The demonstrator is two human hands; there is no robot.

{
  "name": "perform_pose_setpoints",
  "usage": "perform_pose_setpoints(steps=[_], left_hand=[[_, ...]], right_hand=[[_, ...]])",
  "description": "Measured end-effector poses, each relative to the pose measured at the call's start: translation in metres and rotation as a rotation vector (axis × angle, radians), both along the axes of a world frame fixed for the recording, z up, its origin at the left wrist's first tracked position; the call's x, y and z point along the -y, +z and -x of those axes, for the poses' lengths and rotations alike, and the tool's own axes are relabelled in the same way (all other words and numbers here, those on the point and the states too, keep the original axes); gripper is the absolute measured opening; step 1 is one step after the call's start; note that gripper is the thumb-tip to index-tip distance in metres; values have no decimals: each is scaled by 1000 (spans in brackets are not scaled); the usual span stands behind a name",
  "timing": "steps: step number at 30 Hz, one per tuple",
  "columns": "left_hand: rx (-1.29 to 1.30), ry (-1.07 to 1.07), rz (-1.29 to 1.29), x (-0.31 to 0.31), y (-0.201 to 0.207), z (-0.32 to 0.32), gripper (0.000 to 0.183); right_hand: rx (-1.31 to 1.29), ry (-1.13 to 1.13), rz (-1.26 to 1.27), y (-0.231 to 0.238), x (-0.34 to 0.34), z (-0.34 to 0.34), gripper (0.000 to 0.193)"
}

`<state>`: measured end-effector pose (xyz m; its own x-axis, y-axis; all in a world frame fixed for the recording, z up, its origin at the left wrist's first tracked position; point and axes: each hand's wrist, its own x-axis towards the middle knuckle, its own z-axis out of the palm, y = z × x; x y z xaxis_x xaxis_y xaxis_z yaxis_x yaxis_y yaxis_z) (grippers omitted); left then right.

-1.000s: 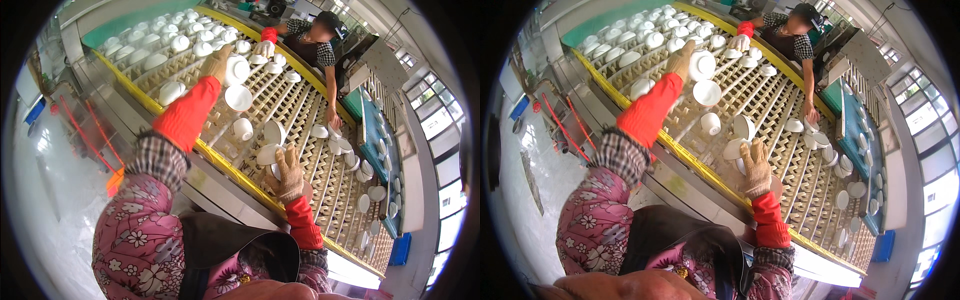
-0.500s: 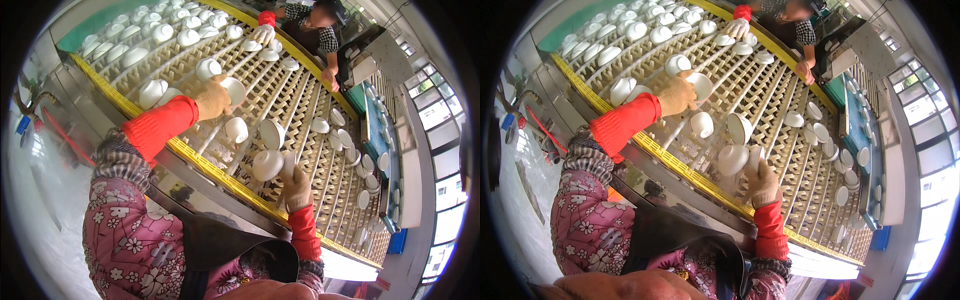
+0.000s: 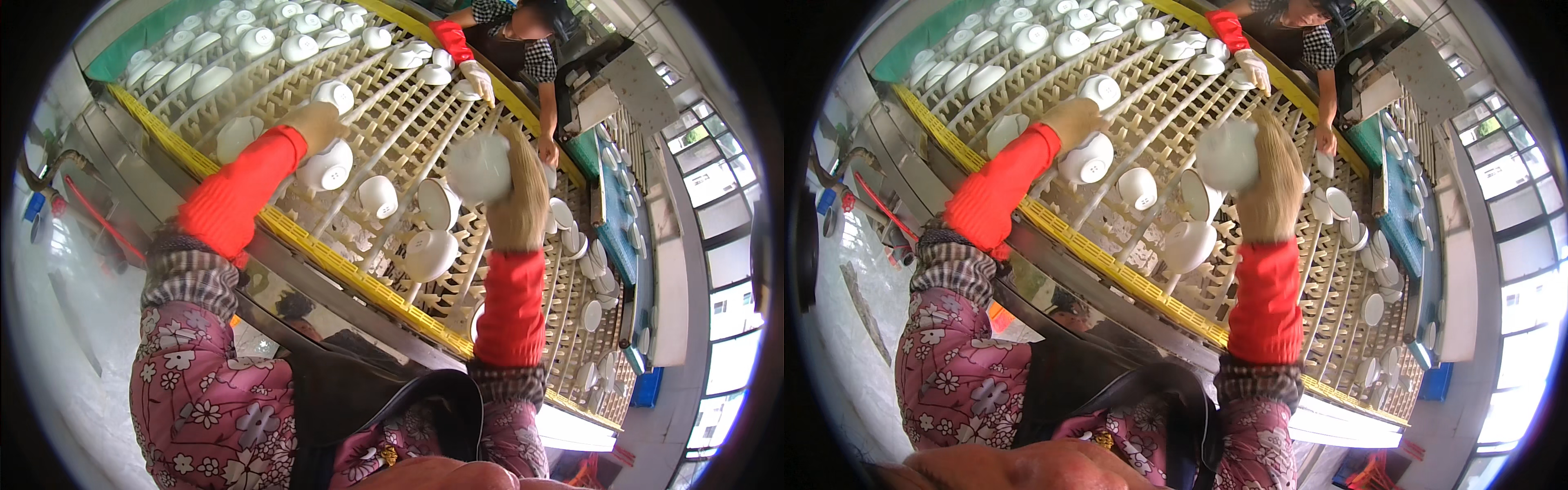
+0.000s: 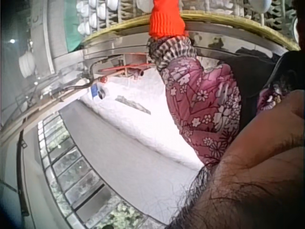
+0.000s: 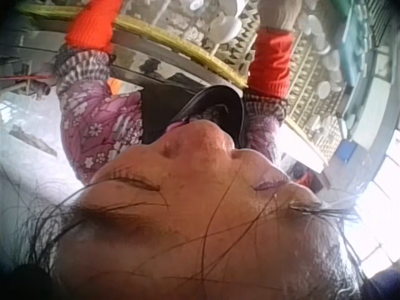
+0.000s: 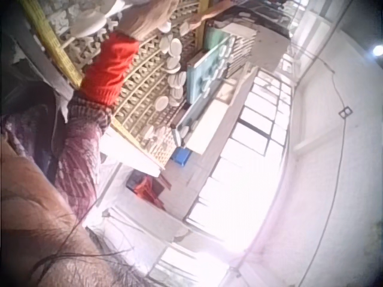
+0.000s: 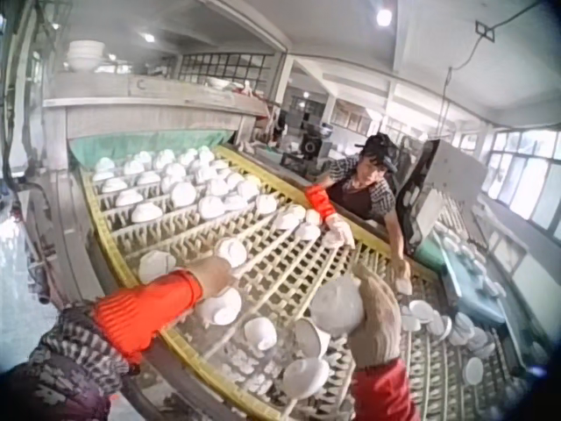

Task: The person handles ceramic cups on a drying or organizing rack, picking them up one at a time and turning them over or rearranging them on the grid.

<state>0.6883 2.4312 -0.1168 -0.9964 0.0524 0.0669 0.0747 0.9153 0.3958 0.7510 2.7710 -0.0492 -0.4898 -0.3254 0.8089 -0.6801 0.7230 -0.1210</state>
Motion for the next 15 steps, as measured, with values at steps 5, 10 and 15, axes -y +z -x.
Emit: perform_pose_setpoints(steps=[5,10,15], left_hand=[[-295,-18,234,-17,23,-19,44],[-211,-141,172,-31,22,-36,55],[-272,-339,474,-37,12,-29,47]], right_hand=[[443,7,59,-59,15,71,53],[1098,-275,-177,-46,55,18,53],[638,-137,80,-94,9,29,52]])
